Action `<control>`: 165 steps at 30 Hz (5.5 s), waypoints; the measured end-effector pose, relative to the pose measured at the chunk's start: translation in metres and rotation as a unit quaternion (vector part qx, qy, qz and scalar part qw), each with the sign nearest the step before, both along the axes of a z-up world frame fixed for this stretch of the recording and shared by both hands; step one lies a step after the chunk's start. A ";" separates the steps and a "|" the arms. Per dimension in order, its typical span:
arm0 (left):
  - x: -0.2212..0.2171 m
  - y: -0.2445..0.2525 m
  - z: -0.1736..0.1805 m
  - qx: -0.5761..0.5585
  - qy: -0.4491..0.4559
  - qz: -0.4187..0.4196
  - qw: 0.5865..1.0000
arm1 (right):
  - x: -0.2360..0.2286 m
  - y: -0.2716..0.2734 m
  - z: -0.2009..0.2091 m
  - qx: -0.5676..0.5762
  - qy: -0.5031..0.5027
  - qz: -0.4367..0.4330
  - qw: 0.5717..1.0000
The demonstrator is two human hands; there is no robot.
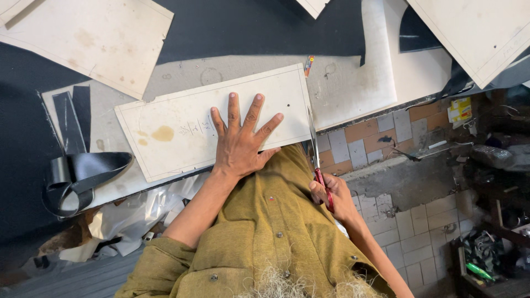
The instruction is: The person arranges paper pattern pieces on a dark fabric, then uses red-handled shears to cut the fabric along the pattern edges. The person repeatedly repositions and aligns the patterns before cutting.
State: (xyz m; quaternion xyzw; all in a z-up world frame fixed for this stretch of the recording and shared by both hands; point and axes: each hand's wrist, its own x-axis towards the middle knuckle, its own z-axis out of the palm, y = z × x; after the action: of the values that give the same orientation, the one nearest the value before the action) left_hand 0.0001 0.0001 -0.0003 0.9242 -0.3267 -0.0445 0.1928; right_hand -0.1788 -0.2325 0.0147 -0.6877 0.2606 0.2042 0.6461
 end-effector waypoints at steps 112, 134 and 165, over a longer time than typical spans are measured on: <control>-0.076 -0.008 -0.034 -0.078 -0.092 0.235 0.964 | 0.305 -0.142 0.062 -0.286 0.135 0.717 0.621; -0.065 -0.054 -0.026 0.006 -0.064 0.319 0.946 | 0.226 -0.191 0.043 -0.140 0.171 0.584 0.781; -0.081 -0.027 -0.034 -0.035 -0.100 0.259 0.960 | 0.256 -0.190 0.039 -0.169 0.179 0.643 0.725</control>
State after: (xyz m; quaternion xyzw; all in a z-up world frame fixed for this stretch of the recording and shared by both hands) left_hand -0.0806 -0.0266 -0.0345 0.9696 -0.0948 0.1109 0.1962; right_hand 0.0773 -0.4229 0.0538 -0.7387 -0.1033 0.6429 0.1743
